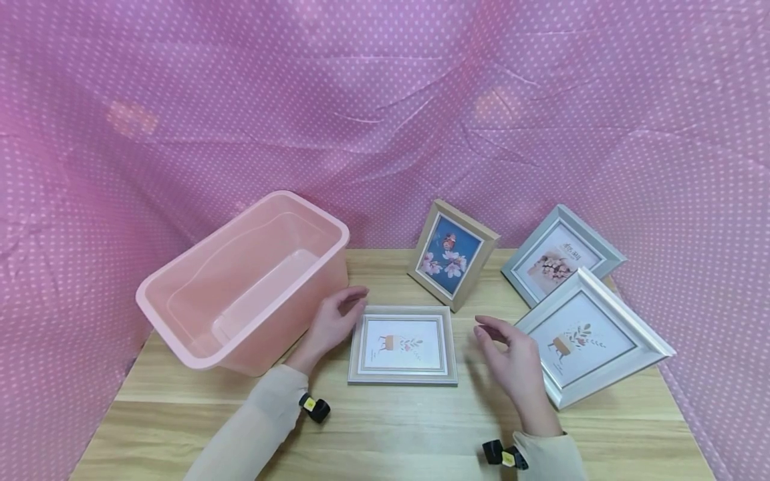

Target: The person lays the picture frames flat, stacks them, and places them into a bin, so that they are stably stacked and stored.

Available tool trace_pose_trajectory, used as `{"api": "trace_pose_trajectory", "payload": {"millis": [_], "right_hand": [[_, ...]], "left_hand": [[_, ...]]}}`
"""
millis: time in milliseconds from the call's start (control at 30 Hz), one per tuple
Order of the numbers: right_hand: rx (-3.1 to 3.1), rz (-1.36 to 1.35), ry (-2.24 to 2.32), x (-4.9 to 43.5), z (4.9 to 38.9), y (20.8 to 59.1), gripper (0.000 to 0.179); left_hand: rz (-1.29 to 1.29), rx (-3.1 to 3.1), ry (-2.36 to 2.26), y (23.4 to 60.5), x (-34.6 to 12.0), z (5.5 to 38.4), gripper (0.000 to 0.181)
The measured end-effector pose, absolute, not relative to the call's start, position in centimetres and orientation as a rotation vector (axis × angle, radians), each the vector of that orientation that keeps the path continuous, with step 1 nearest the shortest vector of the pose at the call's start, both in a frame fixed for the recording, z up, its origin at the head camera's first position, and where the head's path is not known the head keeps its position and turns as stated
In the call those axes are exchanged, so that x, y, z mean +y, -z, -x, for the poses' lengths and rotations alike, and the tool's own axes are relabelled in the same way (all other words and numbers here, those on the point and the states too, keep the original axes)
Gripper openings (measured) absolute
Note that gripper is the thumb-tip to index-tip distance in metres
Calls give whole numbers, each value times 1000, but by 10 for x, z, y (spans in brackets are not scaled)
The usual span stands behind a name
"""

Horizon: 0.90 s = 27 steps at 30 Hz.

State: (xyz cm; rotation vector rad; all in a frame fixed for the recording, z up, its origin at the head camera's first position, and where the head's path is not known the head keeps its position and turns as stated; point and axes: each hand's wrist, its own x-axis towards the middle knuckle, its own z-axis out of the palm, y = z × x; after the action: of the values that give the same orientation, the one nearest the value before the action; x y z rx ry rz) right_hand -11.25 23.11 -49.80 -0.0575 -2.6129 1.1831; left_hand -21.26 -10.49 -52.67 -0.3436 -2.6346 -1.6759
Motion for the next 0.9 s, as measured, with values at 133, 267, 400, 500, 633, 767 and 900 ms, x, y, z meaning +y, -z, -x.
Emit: {"api": "trace_pose_trajectory", "payload": {"millis": [133,267,400,500,633,767,900], "right_hand": [[-2568,60,-1191,232,119,490,26],[-2538,93,-1195,232,125,483,27],[-2505,121,-1235,233,131,478,28],[-2479,136,-1257,233,135,475,29],[-2462,170,-1272,234,141,469,30],[-2454,194,-1276,234,145,464,32],[-2446,214,-1286,235,149,460,33]], "left_hand": [[355,-2646,1687,522,-102,214,37],[355,-2653,1709,519,-97,217,37],[352,-2661,1732,518,-92,219,37],[352,-2664,1747,517,-89,221,38],[353,-2665,1746,518,-86,225,38],[342,-2677,1745,517,-83,228,37],[350,-2691,1744,514,-81,230,37]]}}
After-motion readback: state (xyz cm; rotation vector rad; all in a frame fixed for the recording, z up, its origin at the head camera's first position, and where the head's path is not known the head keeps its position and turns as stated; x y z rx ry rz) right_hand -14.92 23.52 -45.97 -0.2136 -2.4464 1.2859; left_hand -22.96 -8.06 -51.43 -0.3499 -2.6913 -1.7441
